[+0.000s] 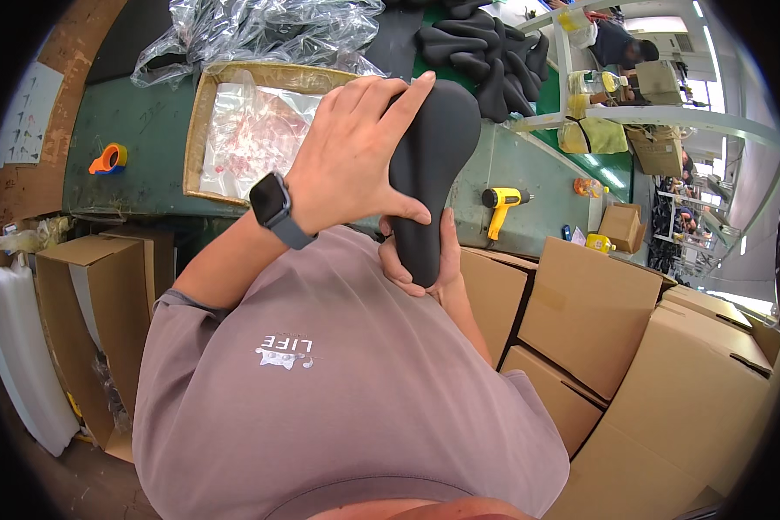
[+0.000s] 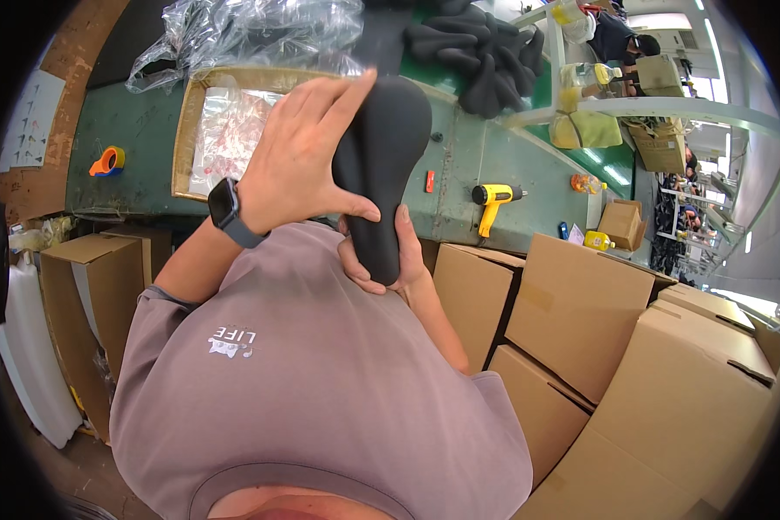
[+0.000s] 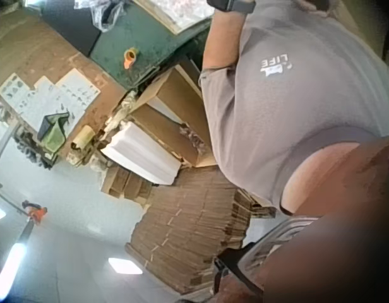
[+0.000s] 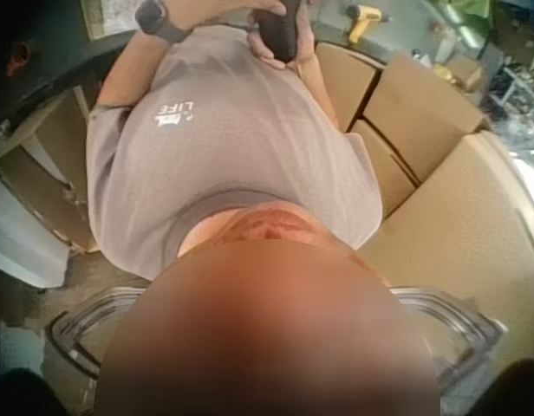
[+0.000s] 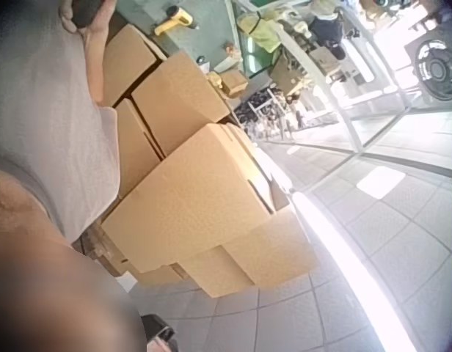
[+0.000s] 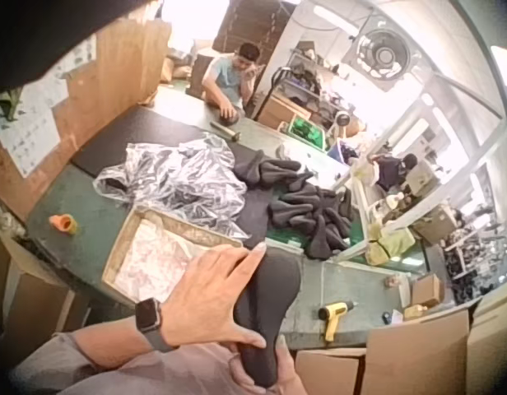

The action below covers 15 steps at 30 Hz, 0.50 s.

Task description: Inspecting bicycle seats for quality, using a lighter to remove loose threads, and placing them into plastic bags at a workstation.

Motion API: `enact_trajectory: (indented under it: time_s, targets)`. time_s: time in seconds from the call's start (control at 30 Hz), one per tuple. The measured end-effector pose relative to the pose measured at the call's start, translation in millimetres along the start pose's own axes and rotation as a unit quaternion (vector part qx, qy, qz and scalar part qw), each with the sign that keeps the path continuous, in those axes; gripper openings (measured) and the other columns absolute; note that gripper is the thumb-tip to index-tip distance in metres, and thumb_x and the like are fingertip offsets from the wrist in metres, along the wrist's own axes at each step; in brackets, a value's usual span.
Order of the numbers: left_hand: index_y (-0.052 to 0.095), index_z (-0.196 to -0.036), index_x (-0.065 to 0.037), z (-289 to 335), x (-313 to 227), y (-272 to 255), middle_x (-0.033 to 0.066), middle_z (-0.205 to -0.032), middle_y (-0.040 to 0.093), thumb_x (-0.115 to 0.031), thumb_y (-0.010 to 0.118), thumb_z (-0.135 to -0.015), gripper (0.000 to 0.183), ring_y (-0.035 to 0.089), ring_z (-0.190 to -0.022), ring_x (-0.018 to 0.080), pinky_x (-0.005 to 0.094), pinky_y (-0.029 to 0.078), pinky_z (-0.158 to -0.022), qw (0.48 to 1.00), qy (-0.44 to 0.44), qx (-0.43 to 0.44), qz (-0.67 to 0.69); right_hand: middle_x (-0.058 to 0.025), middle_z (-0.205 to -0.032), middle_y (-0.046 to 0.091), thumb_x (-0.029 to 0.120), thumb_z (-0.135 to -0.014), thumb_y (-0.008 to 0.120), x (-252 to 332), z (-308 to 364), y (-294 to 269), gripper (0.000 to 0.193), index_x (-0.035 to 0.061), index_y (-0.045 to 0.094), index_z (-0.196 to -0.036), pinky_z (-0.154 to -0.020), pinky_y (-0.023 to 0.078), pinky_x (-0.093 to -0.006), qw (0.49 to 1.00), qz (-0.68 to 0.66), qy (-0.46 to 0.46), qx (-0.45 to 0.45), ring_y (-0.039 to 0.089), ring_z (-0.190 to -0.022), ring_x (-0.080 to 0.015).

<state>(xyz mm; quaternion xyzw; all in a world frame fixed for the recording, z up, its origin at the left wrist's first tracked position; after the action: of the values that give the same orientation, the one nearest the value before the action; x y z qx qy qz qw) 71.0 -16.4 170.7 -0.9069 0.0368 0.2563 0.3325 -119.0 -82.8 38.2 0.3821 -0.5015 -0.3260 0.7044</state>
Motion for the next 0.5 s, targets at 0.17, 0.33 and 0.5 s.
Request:
enact_trajectory:
  time_s: [0.17,0.33,0.5]
  targets:
    - [0.077,-0.142,-0.013,-14.4,32.8,15.2,0.0094,-0.11,0.074,-0.038,0.095,-0.082,0.068,0.07,-0.106,0.0338,0.0445,0.056,-0.094,0.987,-0.069,0.06,0.129,-0.0139,-0.068,0.058,0.09,-0.106,0.032,7.0,-0.9,6.9,0.097,-0.0011,0.047,-0.136,-0.033,0.039,-0.0265,1.0,0.015,-0.009,0.022,0.046,-0.036,-0.0148]
    - [0.076,-0.139,-0.004,1.2,93.9,72.6,0.0101,-0.098,0.077,-0.025,0.079,-0.106,0.039,0.074,-0.096,0.0178,0.0348,0.057,-0.088,0.947,-0.151,0.044,0.281,-0.0139,-0.071,0.057,0.088,-0.108,0.029,4.7,1.0,3.7,0.095,0.001,0.049,-0.141,-0.035,0.04,-0.0273,0.997,-0.054,-0.012,0.053,0.045,-0.038,-0.0152]
    - [0.075,-0.105,-0.005,88.7,224.0,162.5,0.0174,-0.087,0.08,-0.037,0.06,-0.115,0.037,0.078,-0.079,0.0354,0.0456,0.059,-0.072,0.902,-0.38,-0.033,0.203,-0.0142,-0.077,0.058,0.086,-0.11,0.029,10.4,6.6,-13.5,0.099,-0.0007,0.043,-0.157,-0.038,0.042,-0.0265,0.993,-0.102,-0.067,0.011,0.049,-0.041,-0.0142]
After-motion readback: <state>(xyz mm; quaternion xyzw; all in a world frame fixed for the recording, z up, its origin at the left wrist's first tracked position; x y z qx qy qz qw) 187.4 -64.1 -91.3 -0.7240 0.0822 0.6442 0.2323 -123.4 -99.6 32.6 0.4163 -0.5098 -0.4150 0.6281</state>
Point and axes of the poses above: each hand's wrist, its own z-axis away from the middle knuckle, its own y-axis out of the palm, x = y × z, the point moved 7 cm from there along -z, towards the middle knuckle
